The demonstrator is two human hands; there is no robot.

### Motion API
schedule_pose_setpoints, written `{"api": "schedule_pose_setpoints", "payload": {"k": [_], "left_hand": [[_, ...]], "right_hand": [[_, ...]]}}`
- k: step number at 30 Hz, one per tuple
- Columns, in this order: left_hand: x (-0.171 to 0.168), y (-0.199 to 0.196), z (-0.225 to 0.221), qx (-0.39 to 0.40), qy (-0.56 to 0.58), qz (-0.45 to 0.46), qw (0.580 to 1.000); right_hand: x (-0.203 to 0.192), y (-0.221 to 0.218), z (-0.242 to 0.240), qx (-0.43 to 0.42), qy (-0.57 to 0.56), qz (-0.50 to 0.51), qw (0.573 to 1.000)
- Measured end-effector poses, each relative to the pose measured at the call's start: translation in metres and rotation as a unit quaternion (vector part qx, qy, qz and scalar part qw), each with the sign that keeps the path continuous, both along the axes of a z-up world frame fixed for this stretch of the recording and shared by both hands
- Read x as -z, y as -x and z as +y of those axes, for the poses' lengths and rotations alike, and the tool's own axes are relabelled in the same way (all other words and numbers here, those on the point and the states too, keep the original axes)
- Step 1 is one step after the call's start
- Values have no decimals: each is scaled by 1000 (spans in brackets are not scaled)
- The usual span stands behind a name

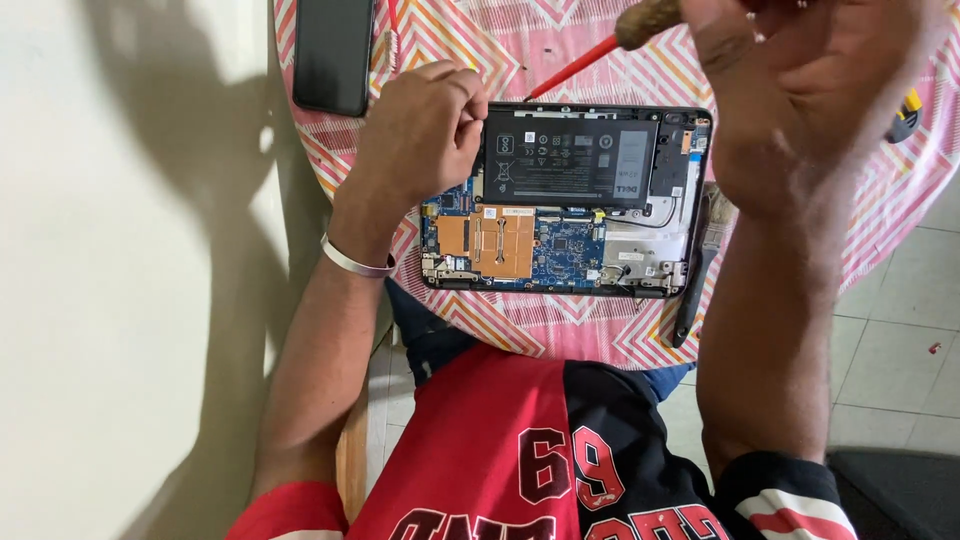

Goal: The person is disassembling a laptop to remove its battery, using a screwdriver to remove screws and a brush to clean the internal components.

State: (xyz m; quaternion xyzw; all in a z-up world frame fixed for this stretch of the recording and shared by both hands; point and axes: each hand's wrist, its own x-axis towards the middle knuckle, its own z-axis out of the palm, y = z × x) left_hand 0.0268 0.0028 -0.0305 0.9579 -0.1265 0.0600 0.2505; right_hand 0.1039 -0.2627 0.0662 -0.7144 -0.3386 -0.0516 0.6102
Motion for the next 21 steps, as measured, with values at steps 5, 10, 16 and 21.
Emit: {"api": "schedule_pose_setpoints", "payload": {"k": [5, 10, 16, 21], "left_hand": [[7, -1, -4, -5, -79, -23, 997], [12, -4, -13, -14, -229, 6, 973], [26, -2, -22, -25, -305, -105, 946], [22, 7, -39, -95, -258, -57, 960]], "right_hand": [[0, 15, -36, 44, -10, 28, 999], [5, 25, -71, 69, 40, 22, 997], [49, 28, -136, 87, 44, 26, 995], [107, 26, -207, 131, 51, 65, 988]]}}
